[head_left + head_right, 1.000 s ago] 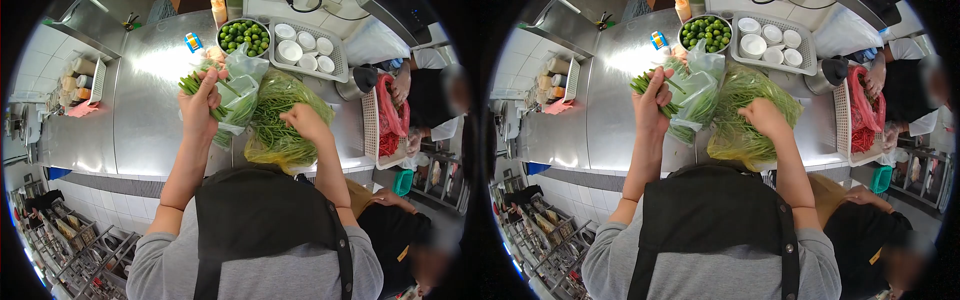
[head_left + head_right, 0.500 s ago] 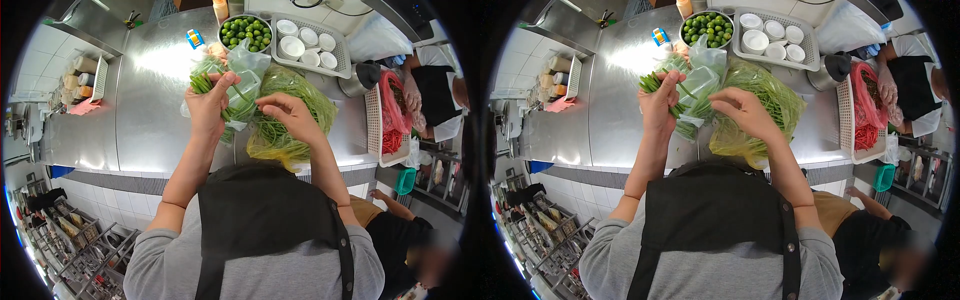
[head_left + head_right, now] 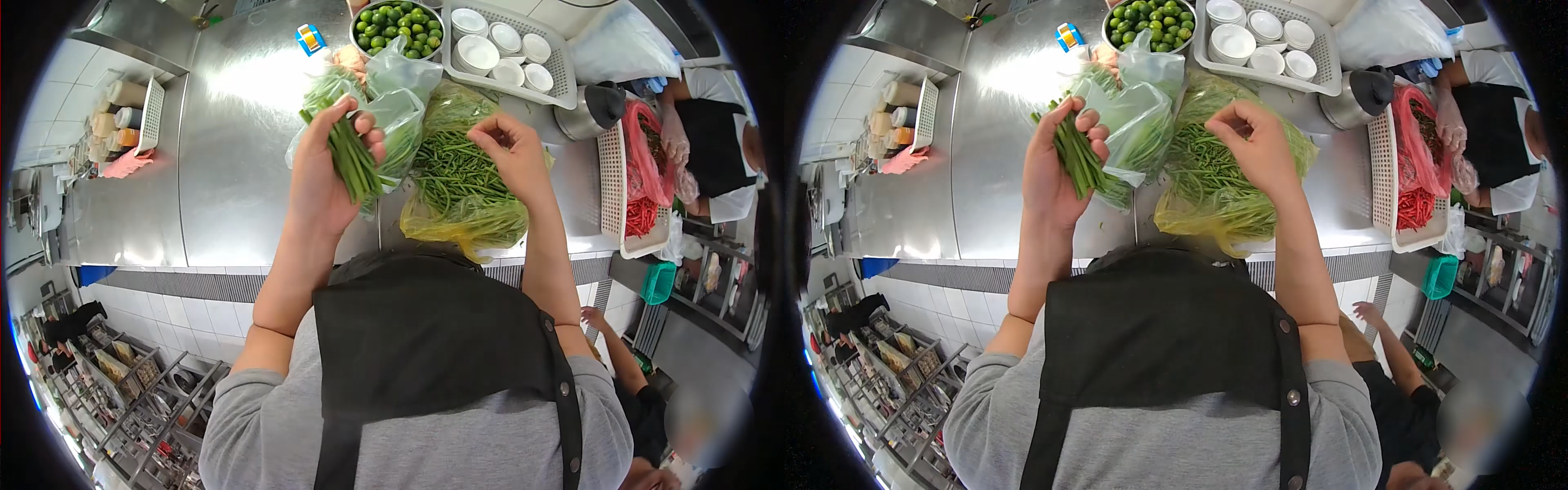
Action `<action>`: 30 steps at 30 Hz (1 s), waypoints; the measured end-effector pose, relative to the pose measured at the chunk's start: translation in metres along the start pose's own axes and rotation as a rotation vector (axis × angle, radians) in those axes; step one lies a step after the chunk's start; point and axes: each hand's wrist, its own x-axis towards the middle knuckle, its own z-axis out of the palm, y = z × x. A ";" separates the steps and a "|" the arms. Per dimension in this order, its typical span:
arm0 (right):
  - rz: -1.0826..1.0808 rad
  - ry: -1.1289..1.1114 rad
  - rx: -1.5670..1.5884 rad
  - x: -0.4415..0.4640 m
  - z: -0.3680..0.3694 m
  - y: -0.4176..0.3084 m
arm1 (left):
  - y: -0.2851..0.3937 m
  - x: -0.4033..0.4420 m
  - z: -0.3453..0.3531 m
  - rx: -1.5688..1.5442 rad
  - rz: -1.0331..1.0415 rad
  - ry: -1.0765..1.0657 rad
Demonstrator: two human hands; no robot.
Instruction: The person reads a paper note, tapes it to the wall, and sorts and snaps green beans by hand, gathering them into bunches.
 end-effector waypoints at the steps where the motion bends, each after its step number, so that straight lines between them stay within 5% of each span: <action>1: 0.000 -0.006 0.003 -0.003 0.003 0.004 | 0.004 0.000 -0.005 0.000 0.004 0.006; 3: -0.046 -0.102 -0.096 -0.013 0.011 0.010 | 0.016 -0.007 -0.006 0.037 -0.101 -0.496; 6: 0.007 -0.295 -0.331 -0.023 0.024 0.029 | 0.030 -0.039 0.007 0.113 0.040 -0.913; 7: 0.046 -0.403 -0.487 -0.027 0.028 0.041 | 0.039 -0.047 0.015 0.122 0.052 -0.898; 10: -0.036 -0.384 -0.470 -0.045 0.043 0.058 | 0.063 -0.066 0.040 0.210 0.190 -1.593; 11: -0.107 -0.387 -0.595 -0.048 0.046 0.053 | 0.045 -0.081 0.037 0.022 0.322 -1.402; 13: -0.136 -0.342 -0.595 -0.052 0.054 0.064 | 0.030 -0.080 0.042 -0.201 0.265 -1.527; 30: -0.074 -0.351 -0.689 -0.050 0.060 0.069 | 0.006 -0.099 0.035 -0.231 0.263 -1.545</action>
